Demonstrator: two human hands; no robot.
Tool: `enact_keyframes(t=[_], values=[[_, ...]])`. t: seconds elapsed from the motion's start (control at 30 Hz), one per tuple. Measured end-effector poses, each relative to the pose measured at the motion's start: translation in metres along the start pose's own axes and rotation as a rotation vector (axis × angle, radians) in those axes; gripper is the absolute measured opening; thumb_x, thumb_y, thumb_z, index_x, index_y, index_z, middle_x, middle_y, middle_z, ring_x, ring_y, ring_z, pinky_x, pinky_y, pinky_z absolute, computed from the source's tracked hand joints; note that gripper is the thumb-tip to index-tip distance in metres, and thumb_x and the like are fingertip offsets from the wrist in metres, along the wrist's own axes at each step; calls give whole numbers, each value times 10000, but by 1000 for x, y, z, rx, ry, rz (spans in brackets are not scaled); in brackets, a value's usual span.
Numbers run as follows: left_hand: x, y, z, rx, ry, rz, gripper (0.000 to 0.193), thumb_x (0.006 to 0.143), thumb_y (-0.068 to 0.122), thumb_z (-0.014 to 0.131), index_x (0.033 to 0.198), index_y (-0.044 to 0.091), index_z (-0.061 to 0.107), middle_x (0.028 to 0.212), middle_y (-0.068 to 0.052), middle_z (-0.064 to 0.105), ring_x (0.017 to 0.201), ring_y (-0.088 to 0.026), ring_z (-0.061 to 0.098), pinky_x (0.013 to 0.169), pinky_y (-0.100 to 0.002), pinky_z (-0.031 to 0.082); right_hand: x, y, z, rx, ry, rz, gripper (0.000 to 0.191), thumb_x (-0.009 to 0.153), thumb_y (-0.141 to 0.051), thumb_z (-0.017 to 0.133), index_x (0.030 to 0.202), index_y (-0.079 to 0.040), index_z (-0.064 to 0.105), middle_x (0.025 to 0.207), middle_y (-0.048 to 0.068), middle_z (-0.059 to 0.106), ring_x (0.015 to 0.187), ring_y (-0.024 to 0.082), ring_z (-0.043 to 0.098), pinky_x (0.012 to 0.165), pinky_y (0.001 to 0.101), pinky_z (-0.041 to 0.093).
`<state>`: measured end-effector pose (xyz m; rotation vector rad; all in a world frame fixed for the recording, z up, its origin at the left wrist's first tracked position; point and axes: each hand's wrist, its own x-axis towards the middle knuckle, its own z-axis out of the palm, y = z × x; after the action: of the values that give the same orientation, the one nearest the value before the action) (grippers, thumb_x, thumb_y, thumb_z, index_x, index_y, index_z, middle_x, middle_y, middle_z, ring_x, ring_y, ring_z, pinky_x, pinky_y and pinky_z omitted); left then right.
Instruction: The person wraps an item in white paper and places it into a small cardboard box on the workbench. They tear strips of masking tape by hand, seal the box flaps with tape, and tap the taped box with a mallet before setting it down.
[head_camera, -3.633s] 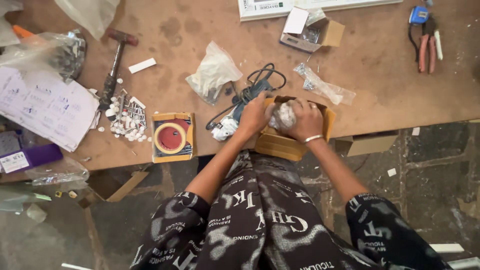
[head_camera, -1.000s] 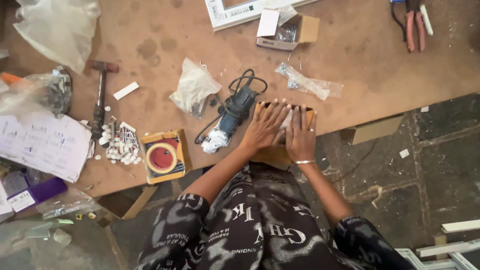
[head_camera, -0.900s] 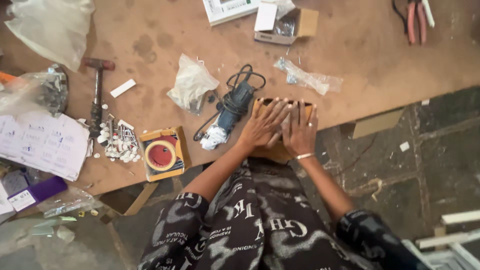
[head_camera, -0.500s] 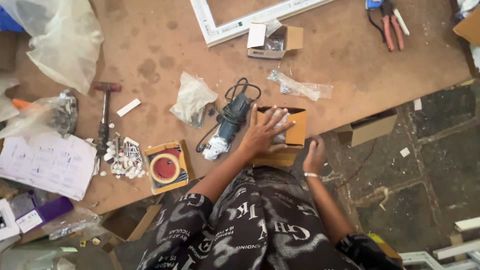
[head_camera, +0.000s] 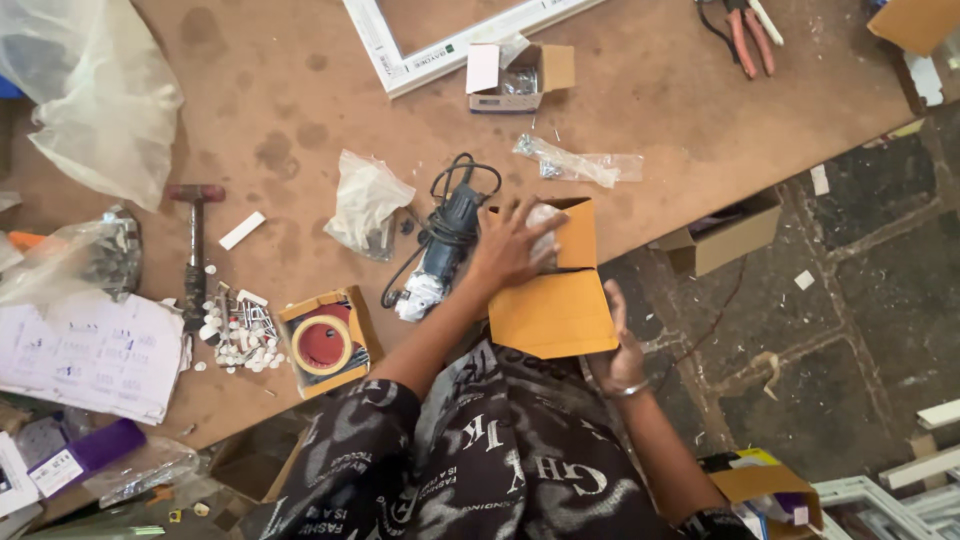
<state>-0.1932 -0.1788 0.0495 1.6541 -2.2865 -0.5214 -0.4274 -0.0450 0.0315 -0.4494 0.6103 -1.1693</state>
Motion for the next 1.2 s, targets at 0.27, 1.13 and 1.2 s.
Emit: enact_keyframes(t=[0.27,1.13,1.2], values=[[-15,-4,-4,-123,41,-211,571,981,510,577,1527,406,450,1224,-213,607,1078,-417,610,783,-537,533,78,6,6,-361,356,-266,927,941,-240,684,1653,-128,101,1576,140,377,1419,303,425,1192,474,362],[-74,-19,96,-831,-16,-101,1280,663,443,829,1592,-46,98,1639,-374,161,1286,-544,398,1144,-508,348,135,35,63,-2329,60,-174,733,1037,-597,535,1675,-357,266,1739,218,79,1482,657,42,1028,864,127],[-75,-16,104,-822,-95,-110,1334,645,524,879,1577,-44,112,1601,-378,156,1460,-566,230,1233,-504,249,136,38,63,-2297,37,-163,796,982,-631,532,1663,-322,261,1716,232,76,1497,627,31,1033,880,105]])
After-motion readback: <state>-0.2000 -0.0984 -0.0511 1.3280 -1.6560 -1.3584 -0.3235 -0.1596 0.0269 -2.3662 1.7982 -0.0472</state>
